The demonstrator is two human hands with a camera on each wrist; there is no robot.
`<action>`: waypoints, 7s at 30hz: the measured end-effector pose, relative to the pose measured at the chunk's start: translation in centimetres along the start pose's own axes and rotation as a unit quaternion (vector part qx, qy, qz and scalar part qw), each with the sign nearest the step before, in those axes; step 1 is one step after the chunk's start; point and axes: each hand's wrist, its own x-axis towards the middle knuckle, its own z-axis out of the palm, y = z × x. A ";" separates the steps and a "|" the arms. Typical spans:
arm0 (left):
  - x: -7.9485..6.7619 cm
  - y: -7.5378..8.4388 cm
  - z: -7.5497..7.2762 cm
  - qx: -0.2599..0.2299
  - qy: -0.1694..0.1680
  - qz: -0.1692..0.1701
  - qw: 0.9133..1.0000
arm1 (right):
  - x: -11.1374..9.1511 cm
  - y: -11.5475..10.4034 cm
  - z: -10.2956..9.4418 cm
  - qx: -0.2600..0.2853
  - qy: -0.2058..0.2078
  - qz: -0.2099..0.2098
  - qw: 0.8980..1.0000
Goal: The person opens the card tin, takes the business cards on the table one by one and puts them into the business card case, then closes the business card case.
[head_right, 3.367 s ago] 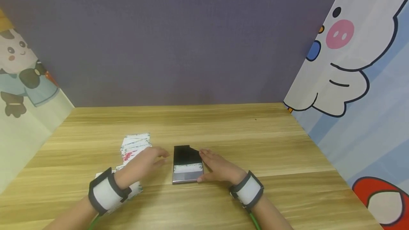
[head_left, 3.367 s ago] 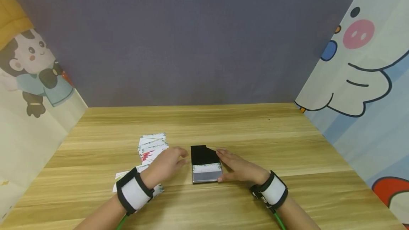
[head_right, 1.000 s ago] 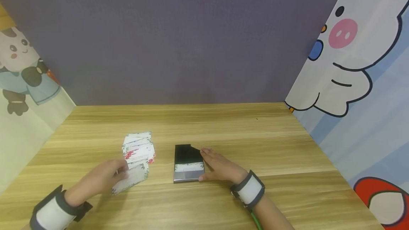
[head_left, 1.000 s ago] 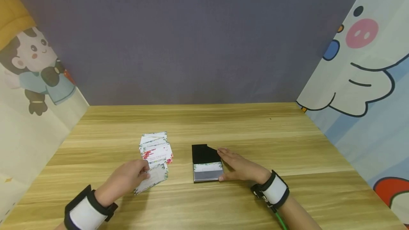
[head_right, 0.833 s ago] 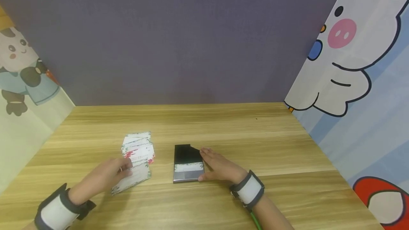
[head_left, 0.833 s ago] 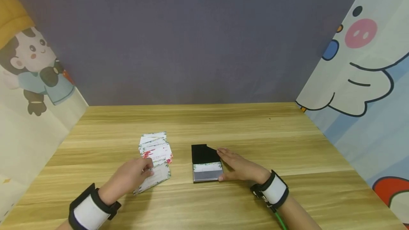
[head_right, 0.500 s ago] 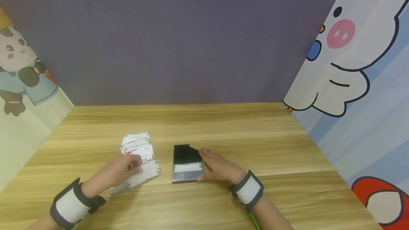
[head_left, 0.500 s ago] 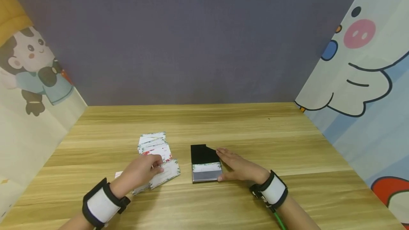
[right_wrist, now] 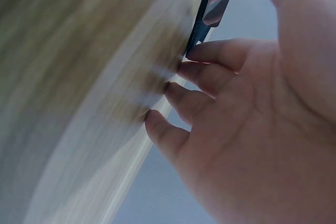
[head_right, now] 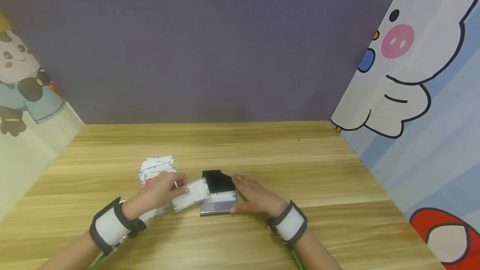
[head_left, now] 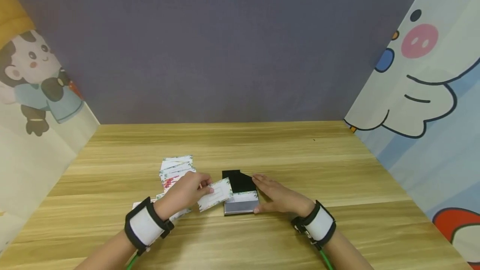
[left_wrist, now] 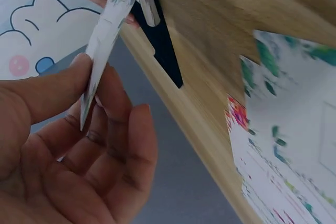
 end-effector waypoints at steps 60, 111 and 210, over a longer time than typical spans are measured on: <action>4.2 1.6 4.8 0.067 -0.067 0.031 0.995 | 0.1 -0.2 0.0 0.008 0.002 0.014 1.000; -4.1 -3.9 -1.5 0.092 0.007 -0.086 0.992 | 0.1 0.0 0.1 0.009 -0.006 0.008 1.000; 3.5 1.6 2.8 -0.044 0.045 0.031 0.998 | 0.1 0.0 0.4 0.006 0.009 0.009 1.000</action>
